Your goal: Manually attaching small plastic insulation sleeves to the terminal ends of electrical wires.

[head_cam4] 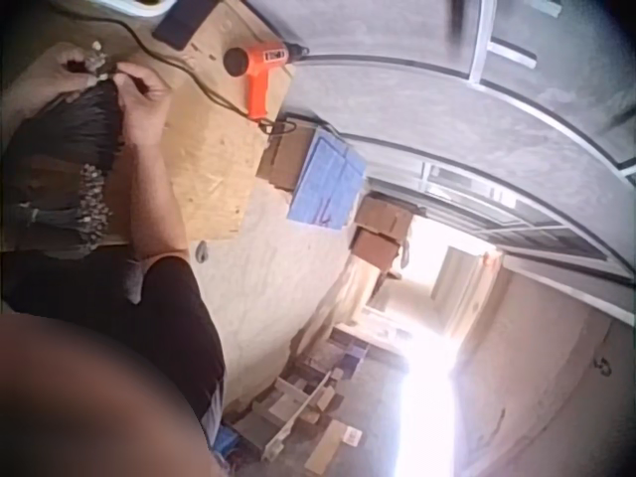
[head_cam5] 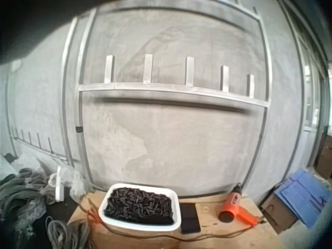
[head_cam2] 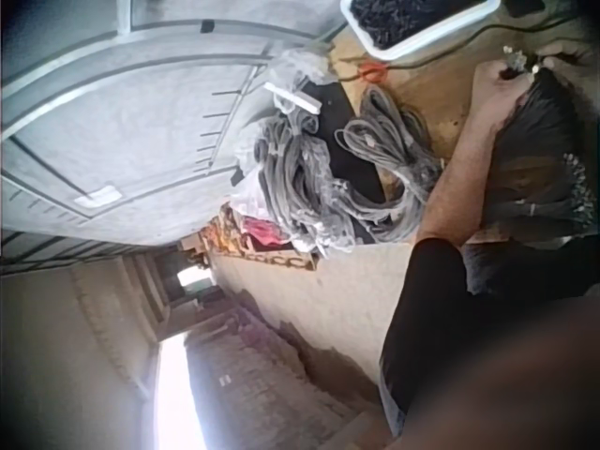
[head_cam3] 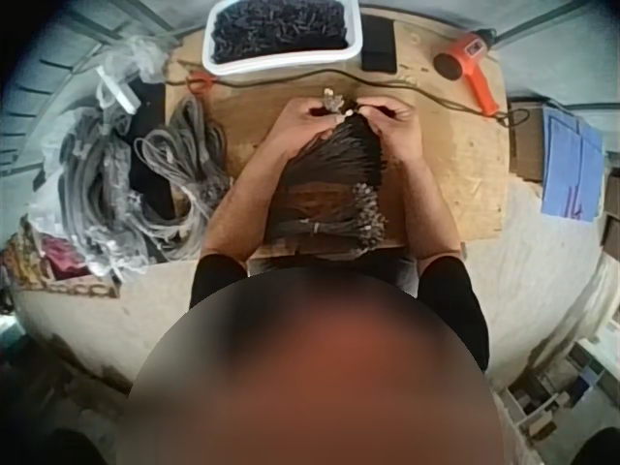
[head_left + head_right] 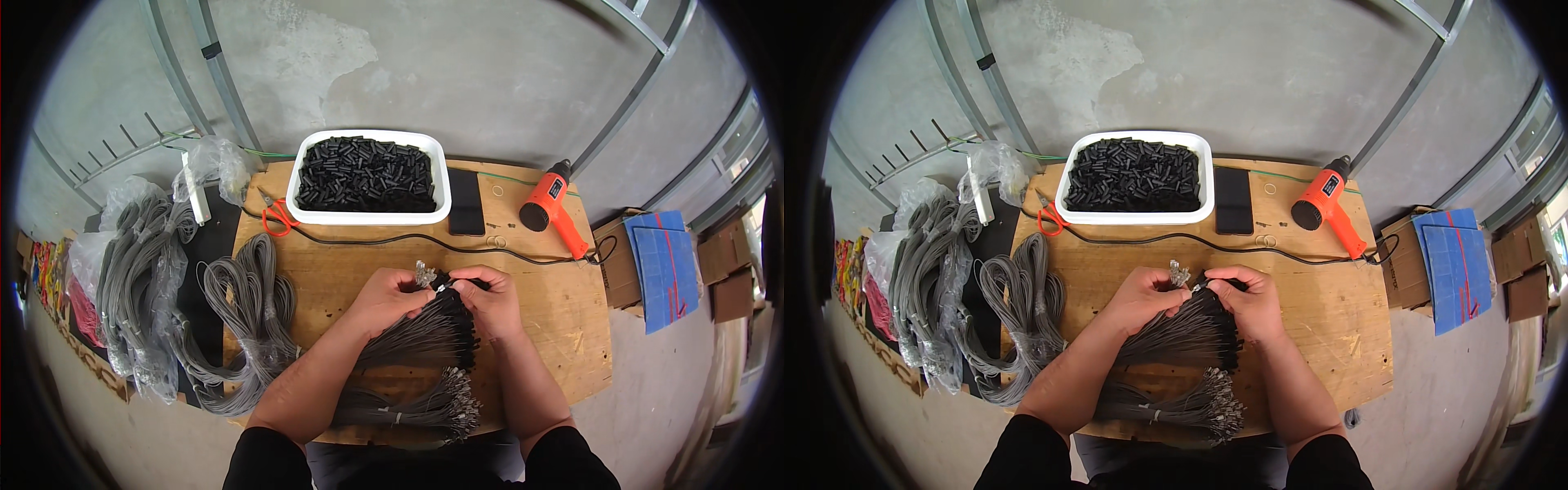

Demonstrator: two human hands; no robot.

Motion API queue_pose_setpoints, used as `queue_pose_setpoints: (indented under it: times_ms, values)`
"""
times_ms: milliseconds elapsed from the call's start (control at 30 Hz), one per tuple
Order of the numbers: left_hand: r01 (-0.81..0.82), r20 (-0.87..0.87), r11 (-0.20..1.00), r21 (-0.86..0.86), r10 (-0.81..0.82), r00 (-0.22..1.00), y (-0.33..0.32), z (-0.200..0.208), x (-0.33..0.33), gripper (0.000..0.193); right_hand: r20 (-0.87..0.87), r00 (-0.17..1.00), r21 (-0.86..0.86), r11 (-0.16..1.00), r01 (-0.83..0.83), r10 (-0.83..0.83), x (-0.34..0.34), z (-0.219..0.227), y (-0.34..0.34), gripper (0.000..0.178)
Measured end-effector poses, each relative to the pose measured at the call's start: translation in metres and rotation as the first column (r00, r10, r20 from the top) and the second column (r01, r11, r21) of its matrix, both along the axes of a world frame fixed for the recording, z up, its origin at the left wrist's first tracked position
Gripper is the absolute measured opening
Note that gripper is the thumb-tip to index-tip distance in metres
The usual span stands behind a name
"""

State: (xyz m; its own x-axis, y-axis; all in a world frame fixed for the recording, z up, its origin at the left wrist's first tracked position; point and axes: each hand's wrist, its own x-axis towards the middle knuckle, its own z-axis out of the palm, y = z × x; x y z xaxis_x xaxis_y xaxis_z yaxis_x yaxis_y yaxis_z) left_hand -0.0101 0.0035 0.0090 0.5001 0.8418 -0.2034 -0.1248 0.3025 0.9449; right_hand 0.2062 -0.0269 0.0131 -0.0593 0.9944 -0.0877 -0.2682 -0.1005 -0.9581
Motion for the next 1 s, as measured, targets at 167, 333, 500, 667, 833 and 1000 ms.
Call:
queue_pose_setpoints:
  times_ms: [167,333,500,667,833,1000]
  values:
    - [0.015,-0.034,1.0,0.019,-0.014,0.999,0.0001,-0.0005,-0.001,0.01,-0.001,1.0,-0.004,1.0,-0.023,0.023,0.0021,0.0012,0.0,0.014]
    - [0.052,-0.146,0.994,0.093,-0.038,0.988,0.0006,-0.0019,-0.0017,0.011,0.041,0.998,0.014,0.999,-0.04,0.039,0.0032,-0.0009,0.0006,0.014]
    - [0.044,-0.155,0.994,0.101,-0.028,0.987,0.0001,-0.0003,-0.0012,0.012,0.064,0.997,0.029,0.998,-0.051,0.049,0.0026,-0.0029,0.0011,0.013]
    - [0.026,-0.092,0.998,0.055,-0.021,0.996,-0.0011,0.0051,-0.0016,0.012,0.054,0.998,0.028,0.999,-0.042,0.04,0.001,-0.0035,0.0007,0.012]
    - [-0.012,0.013,1.0,0.0,0.012,1.0,-0.0013,0.0052,-0.0023,0.011,0.0,1.0,-0.025,1.0,-0.001,0.001,0.0001,-0.0027,0.0002,0.011]
    - [0.013,-0.016,1.0,0.022,-0.012,1.0,0.0007,0.0028,-0.0061,0.009,-0.15,0.988,-0.063,0.997,-0.049,0.039,0.0018,-0.0009,0.0007,0.012]
